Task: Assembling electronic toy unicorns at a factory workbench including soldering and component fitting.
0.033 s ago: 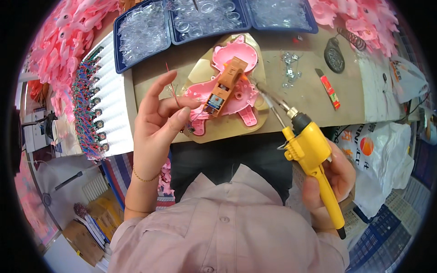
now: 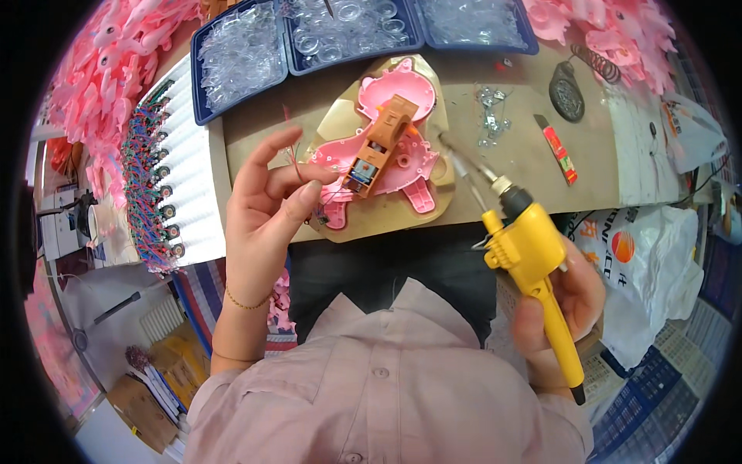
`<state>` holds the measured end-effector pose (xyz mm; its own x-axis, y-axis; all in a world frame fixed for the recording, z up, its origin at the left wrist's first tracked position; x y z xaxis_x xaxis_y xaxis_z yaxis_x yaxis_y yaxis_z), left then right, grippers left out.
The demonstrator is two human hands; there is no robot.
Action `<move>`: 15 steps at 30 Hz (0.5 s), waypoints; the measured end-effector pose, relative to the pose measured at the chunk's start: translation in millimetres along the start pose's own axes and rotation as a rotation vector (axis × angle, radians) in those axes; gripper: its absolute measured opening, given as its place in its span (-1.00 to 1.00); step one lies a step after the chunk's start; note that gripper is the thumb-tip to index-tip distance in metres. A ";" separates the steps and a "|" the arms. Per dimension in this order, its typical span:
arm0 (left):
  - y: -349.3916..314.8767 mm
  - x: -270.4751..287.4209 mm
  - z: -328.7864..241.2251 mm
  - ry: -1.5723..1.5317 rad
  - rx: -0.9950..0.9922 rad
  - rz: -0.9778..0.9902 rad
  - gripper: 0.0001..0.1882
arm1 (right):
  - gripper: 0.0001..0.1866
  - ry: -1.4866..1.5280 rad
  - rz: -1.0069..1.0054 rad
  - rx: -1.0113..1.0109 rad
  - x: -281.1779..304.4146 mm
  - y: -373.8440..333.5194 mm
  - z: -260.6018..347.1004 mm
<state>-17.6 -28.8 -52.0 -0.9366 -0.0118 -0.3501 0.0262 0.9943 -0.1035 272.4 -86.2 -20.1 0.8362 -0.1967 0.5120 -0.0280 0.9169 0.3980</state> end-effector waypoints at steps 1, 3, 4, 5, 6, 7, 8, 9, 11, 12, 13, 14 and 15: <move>-0.1 -2.4 -2.1 0.060 -0.043 0.016 -0.56 | -0.28 -0.027 -0.058 0.030 2.8 -0.6 -3.6; -1.1 -10.3 -4.1 0.071 -0.001 0.012 -0.63 | -0.19 -0.090 -0.154 0.074 0.2 7.2 1.8; -2.5 -10.8 -2.9 0.080 0.036 -0.003 -0.70 | -0.19 0.005 -0.049 -0.042 -9.9 13.0 -1.0; -2.7 -12.8 -2.2 0.083 0.040 0.004 -0.70 | -0.18 0.100 0.050 -0.159 -22.1 15.7 -4.8; -2.6 -14.9 -6.6 0.180 -0.024 0.020 -0.77 | -0.28 0.076 -0.057 -0.067 -29.2 17.1 1.7; -2.8 -17.6 -11.0 0.274 -0.088 0.036 -0.84 | -0.28 0.072 -0.062 -0.072 -30.3 18.6 -0.1; -3.3 -20.3 -10.2 0.273 -0.084 0.044 -0.84 | -0.36 0.126 0.023 -0.025 -37.1 19.8 2.6; -4.1 -21.1 -10.7 0.259 -0.092 0.023 -0.86 | -0.43 0.181 0.107 0.021 -44.5 21.4 5.7; -6.1 -20.8 -9.1 0.249 -0.095 0.002 -0.88 | -0.73 0.211 0.155 0.112 -56.7 32.9 17.1; -6.4 -20.9 -8.8 0.279 -0.118 0.000 -0.88 | -0.78 0.173 0.154 0.108 -62.7 35.6 18.6; -6.7 -20.6 -9.5 0.305 -0.143 -0.004 -0.87 | -0.80 0.134 0.156 0.107 -69.5 39.5 21.1; -7.1 -23.6 -8.5 0.303 -0.141 0.001 -0.87 | -0.73 0.189 0.182 0.167 -77.3 44.5 27.6; -9.0 -28.9 -12.3 0.359 -0.208 0.010 -0.87 | -0.66 0.228 0.197 0.103 -84.3 42.9 26.6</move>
<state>5.0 -36.1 -29.5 -1.0000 -0.0005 0.0005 -0.0005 0.9949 0.1011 186.1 -39.6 -25.9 0.9099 0.0749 0.4079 -0.2475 0.8874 0.3890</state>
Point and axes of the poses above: each hand's wrist, its own y-axis towards the middle knuckle, its own x-axis out of the back of the hand, z = x × y, the point moved 8 cm from there along y, towards the middle knuckle, and after that the axes turned 14 degrees about -y, right-handed, at the moved point
